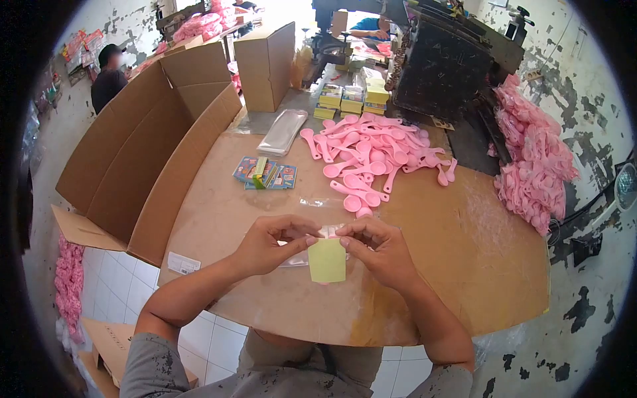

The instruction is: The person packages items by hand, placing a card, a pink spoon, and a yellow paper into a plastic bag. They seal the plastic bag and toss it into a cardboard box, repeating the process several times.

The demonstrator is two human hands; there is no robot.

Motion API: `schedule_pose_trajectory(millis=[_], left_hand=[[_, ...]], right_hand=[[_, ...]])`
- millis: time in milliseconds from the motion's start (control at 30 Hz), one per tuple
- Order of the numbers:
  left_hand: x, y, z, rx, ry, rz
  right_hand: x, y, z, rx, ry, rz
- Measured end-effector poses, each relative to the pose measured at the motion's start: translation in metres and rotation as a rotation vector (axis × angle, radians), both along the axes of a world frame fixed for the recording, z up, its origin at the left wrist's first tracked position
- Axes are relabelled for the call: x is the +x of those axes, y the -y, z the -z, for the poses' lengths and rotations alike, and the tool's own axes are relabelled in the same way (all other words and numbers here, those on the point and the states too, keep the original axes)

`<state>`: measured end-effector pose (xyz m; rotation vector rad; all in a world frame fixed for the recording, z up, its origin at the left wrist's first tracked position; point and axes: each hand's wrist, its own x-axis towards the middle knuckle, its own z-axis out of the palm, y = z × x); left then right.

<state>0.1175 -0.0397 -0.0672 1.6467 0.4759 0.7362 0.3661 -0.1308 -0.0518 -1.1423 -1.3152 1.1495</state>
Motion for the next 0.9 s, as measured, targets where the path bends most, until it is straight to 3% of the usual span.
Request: schedule_pose_trajectory(millis=[167, 267, 567, 633, 767, 900], left_hand=[[-0.001, 0.001, -0.006, 0.114, -0.026, -0.084], [-0.005, -0.011, 0.0, 0.452, 0.0, -0.019], [-0.005, -0.011, 0.011, 0.056, 0.089, -0.002], [-0.004, -0.009, 0.008, -0.003, -0.004, -0.005], [0.002, -0.007, 0.009, -0.216, -0.014, -0.01], [0.001, -0.01, 0.011, -0.226, 0.012, 0.012]], right_hand=[[0.006, -0.002, 0.003, 0.044, -0.021, -0.034], [0.01, -0.005, 0.005, 0.13, 0.056, -0.071], [0.012, -0.004, 0.002, 0.142, 0.161, -0.093], [0.01, -0.004, -0.001, 0.148, 0.254, -0.069], [0.011, -0.006, 0.005, 0.122, 0.193, -0.078], [0.009, -0.006, 0.007, 0.031, 0.047, -0.094]])
